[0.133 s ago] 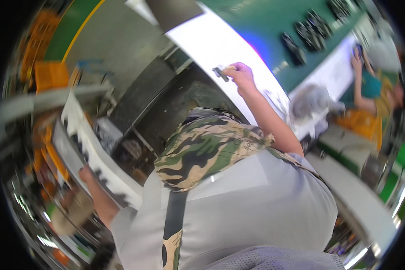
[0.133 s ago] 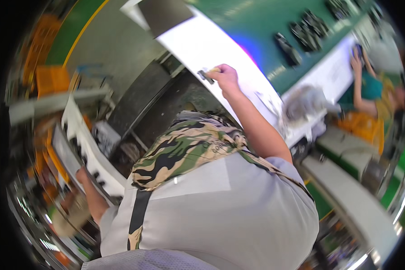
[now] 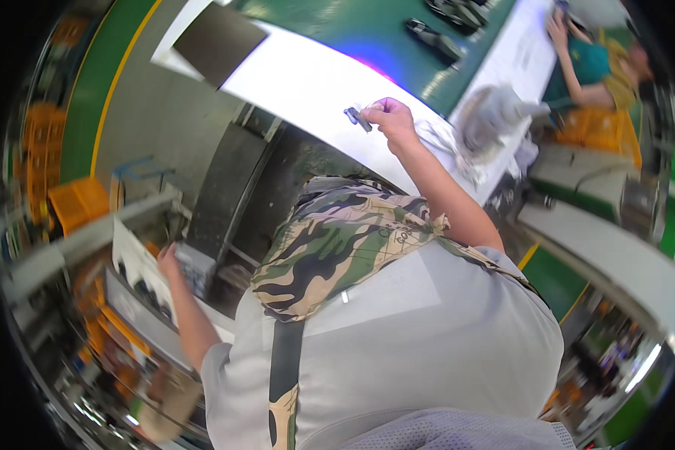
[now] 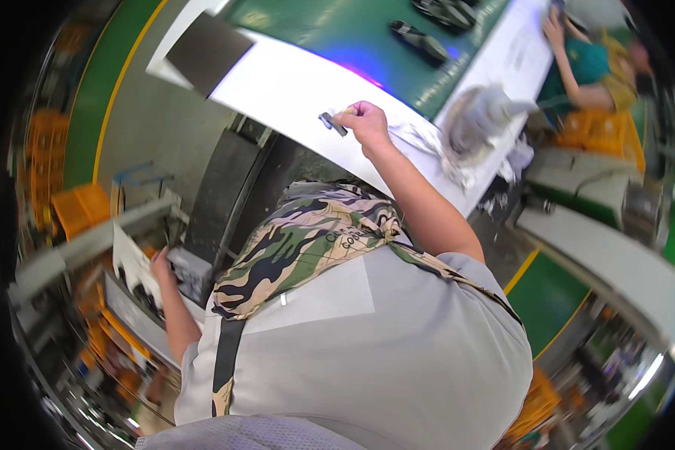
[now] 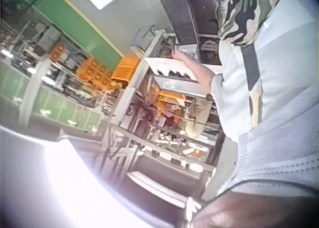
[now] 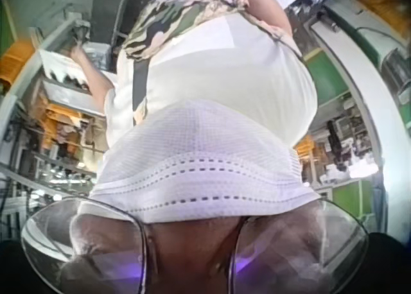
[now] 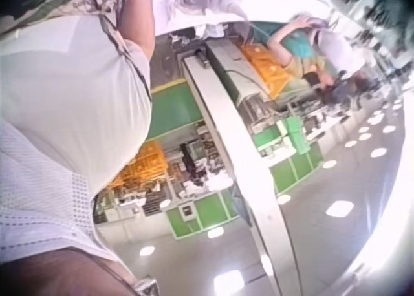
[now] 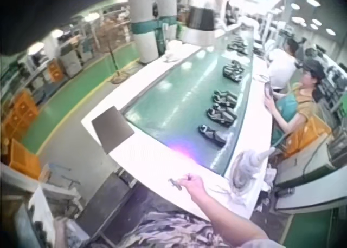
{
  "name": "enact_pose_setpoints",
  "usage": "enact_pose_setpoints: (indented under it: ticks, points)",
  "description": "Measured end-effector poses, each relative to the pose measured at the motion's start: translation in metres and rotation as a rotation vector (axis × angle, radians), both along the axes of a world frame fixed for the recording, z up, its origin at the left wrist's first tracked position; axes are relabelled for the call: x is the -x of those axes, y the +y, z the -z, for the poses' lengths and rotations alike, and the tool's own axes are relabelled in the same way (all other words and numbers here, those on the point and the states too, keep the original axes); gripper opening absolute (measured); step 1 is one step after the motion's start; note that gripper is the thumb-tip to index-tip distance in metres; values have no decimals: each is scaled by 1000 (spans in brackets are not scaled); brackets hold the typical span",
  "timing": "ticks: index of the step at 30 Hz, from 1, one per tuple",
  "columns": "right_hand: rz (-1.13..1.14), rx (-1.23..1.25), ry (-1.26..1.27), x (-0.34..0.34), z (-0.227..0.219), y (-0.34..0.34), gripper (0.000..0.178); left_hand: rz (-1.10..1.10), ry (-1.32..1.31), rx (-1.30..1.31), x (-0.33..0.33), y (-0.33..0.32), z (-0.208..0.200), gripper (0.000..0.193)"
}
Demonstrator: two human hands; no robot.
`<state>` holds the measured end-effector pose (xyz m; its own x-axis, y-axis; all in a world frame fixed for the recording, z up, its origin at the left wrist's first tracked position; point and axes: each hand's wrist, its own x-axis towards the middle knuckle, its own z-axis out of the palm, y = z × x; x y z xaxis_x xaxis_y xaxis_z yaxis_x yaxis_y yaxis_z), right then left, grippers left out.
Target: The person is applying glue or a similar substance to the edges of shoe components using a small brush at a factory assembly line.
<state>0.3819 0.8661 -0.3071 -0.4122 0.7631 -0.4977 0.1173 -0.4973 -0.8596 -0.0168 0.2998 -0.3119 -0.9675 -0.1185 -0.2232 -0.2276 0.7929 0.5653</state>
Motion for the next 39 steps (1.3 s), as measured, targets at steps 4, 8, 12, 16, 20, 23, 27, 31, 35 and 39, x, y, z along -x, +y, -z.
enact_pose_setpoints:
  ticks: [4, 8, 12, 16, 20, 23, 27, 31, 35, 39]
  points:
    - [313, -23, -38, -119, -21, 17, 17, 495, -306, -230, -71, 244, 51, 51]
    - [630, -17, -42, -204, 5, 25, 16, 991, -431, -222, -157, 401, 65, 57]
    - [721, -233, -360, -292, 5, 30, 16, 1286, -518, -217, -231, 495, 57, 55]
    - [589, -564, -757, -307, 13, 47, 14, 1269, -695, -144, -272, 580, 35, 54]
    - [419, -842, -972, -290, 26, 68, 7, 1106, -963, -276, -285, 656, 40, 66]
    - [283, -803, -1071, -276, 25, 78, 4, 1005, -1103, -299, -295, 711, 49, 79]
    - [250, -808, -1183, -259, 28, 81, 6, 804, -1275, -338, -319, 785, 53, 101]
    - [235, -803, -1256, -250, 30, 84, 5, 692, -1340, -314, -343, 838, 66, 107]
    - [343, -914, -1202, -240, 26, 82, 9, 676, -1335, -300, -363, 878, 85, 90]
    - [217, -845, -1280, -235, 25, 80, 11, 541, -1266, -284, -382, 894, 97, 80]
